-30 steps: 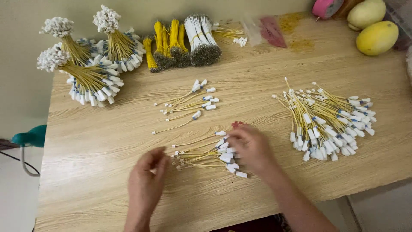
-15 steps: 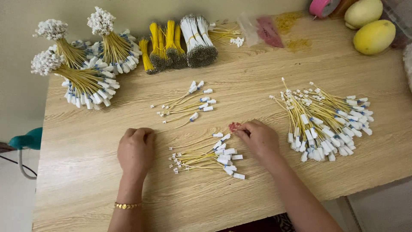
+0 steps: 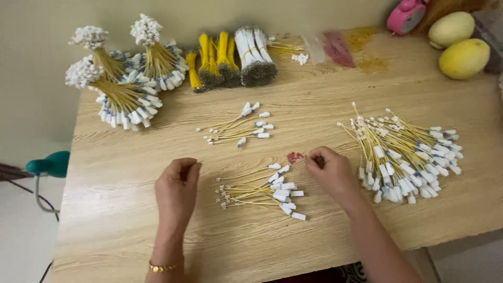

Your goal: Assembling and organizing small electrical wire components with connectors on a factory workbench.

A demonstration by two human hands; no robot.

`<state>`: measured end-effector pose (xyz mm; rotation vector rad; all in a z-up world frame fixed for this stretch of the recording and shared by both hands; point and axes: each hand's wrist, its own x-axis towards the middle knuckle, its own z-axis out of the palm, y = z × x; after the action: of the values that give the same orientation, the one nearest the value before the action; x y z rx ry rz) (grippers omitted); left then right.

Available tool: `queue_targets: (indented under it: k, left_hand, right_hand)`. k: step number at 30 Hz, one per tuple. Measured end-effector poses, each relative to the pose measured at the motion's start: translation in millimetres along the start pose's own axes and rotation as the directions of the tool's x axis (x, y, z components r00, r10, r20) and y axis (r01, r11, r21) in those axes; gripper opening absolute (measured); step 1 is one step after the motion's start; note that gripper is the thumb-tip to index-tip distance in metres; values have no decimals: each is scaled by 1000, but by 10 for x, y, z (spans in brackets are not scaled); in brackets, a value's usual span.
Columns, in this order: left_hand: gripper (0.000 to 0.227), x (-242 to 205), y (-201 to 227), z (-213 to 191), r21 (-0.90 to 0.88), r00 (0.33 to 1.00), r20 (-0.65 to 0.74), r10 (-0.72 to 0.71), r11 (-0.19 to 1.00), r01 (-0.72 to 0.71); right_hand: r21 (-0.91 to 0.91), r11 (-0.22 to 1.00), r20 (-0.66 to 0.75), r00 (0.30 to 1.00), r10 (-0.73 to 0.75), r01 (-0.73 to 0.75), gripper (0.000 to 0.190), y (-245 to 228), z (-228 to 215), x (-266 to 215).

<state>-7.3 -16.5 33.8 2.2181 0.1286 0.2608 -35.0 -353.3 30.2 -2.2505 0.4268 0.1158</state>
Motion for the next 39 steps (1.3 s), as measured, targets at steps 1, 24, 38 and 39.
queue_targets:
  k: [1, 24, 38, 39]
  left_hand:
    - [11, -33, 11, 15, 3, 1000, -7, -3, 1000, 3]
    - [21, -724, 490, 243, -859, 857, 479, -192, 97, 502]
    - [30, -806, 501, 235, -857, 907, 415, -69, 306, 415]
    - [31, -804, 506, 226, -855, 909, 412, -56, 320, 407]
  right_hand:
    - [1, 1000, 6, 1000, -6, 6, 15, 74, 20, -3]
    - [40, 619, -127, 618, -776, 785, 14, -1098, 319, -807]
    - [183, 676, -22, 690, -723, 714, 12, -958, 295, -738]
    - [221, 681, -15, 701, -713, 698, 11, -943, 302, -732]
